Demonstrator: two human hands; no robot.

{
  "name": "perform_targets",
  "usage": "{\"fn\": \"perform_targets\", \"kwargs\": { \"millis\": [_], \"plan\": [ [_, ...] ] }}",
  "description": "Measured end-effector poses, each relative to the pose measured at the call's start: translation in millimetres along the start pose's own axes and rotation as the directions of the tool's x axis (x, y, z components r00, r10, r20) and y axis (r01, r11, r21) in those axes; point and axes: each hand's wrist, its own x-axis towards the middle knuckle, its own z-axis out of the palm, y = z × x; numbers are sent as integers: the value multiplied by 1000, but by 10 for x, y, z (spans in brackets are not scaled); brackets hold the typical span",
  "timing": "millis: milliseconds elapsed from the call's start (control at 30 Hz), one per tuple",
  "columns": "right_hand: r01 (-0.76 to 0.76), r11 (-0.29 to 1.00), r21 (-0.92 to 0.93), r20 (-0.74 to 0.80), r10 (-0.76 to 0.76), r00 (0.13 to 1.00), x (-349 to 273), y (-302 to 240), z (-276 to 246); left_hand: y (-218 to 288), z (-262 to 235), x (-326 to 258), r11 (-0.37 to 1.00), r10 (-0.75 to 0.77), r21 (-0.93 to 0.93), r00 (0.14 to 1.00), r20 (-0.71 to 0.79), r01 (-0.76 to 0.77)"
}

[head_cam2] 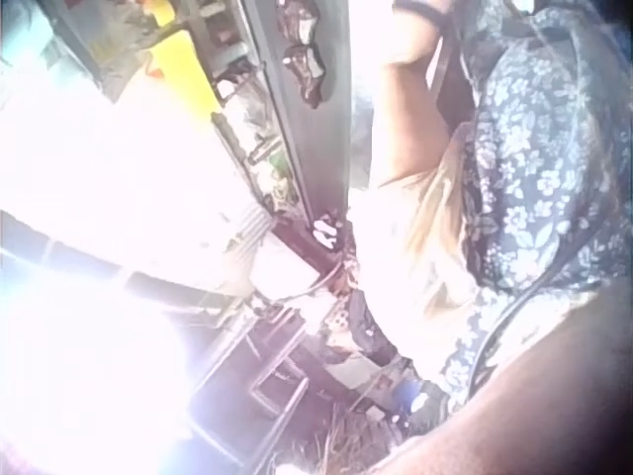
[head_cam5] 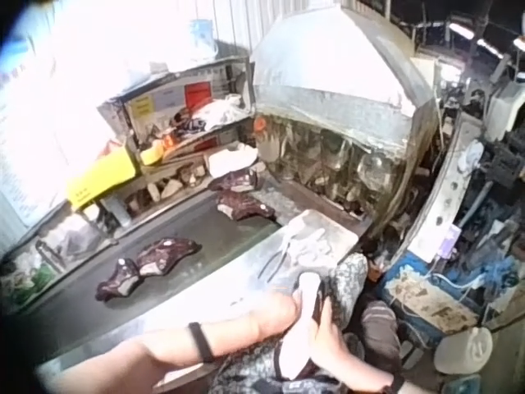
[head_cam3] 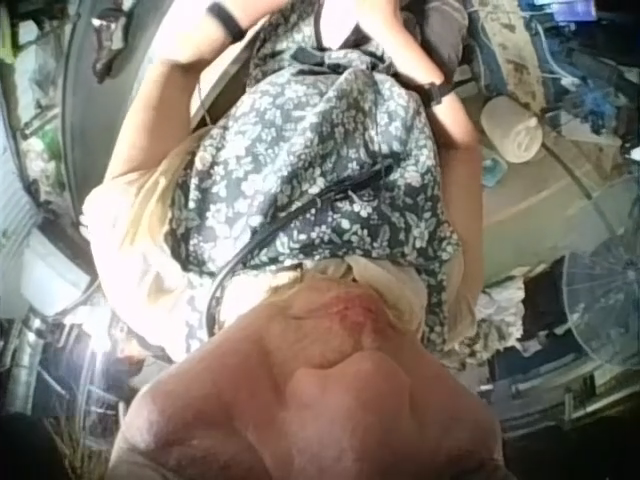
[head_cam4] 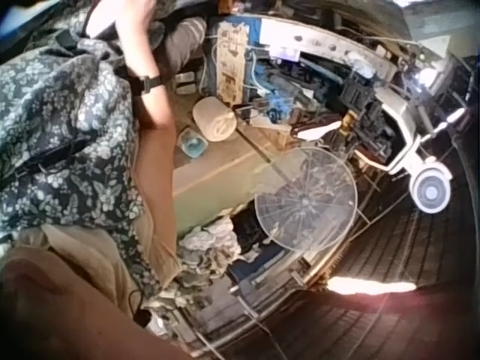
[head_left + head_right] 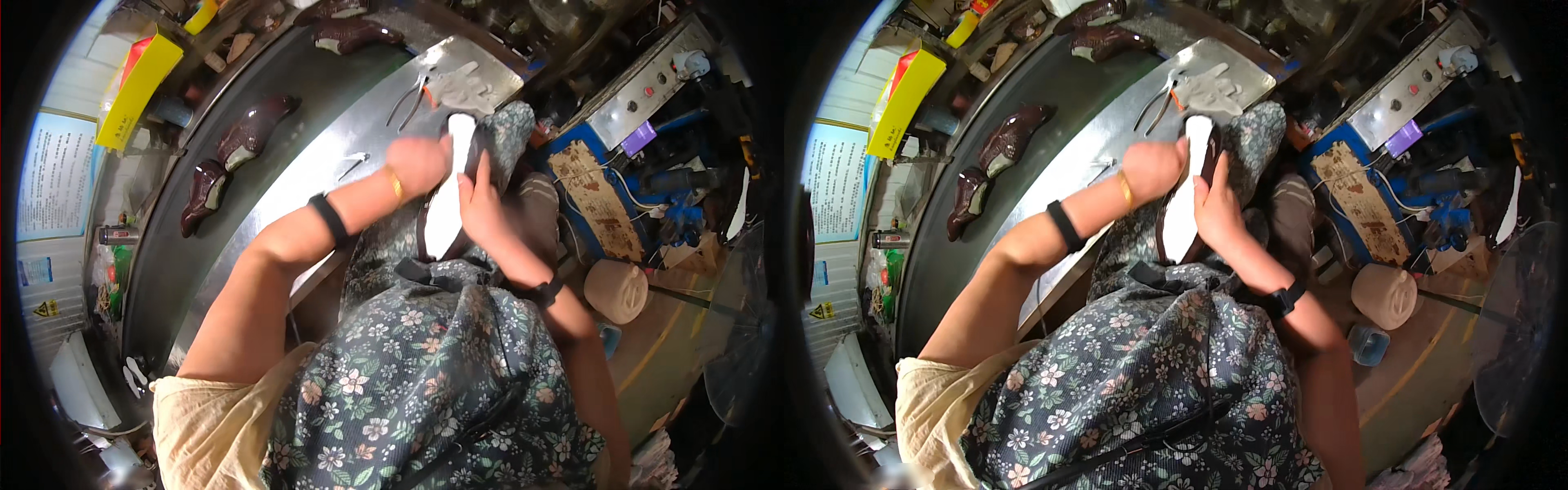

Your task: The recorder is assembling and inspecting shoe components on a factory assembly line.

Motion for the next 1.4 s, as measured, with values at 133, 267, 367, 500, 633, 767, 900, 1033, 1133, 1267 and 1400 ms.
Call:
{"fn": "perform_targets", "kwargs": {
  "millis": [133,267,367,500,633,767,900,1033,1133,1267,1400],
  "plan": [
    [43,985,164,-76,-31,997,-97,138,-14,324,-33,-462,941,-182,-267,976,118,207],
    [-32,988,151,76,20,997,-67,262,-176,32,293,-343,542,-279,-787,946,163,295],
    [-638,724,263,315,560,766,503,477,-474,-214,234,226,544,-303,-722,902,307,428],
    [-343,883,319,80,336,939,1211,452,-426,-145,172,912,899,-86,-426,995,59,103],
    [71,885,-461,4,-78,997,1258,396,-255,182,-114,697,971,-158,-192,984,-81,140],
    [2,971,-238,40,8,999,1157,-125,-210,118,-95,530,978,-165,-146,979,-123,146],
    [-181,757,628,279,-1,960,1256,31,-227,50,222,-106,485,-54,-869,995,86,102],
    [-304,486,819,346,5,938,1124,-28,-480,317,236,-724,291,-35,-949,993,114,120],
    [-316,355,880,371,-95,924,1180,-54,-617,421,27,-545,-202,-93,-957,969,231,208],
    [-331,233,914,378,-199,904,1065,-99,-762,530,-63,-641,-67,36,-973,975,219,221],
    [-12,469,883,176,-306,936,979,-101,-1106,655,-156,-607,-175,42,-949,965,259,263]
  ]
}}
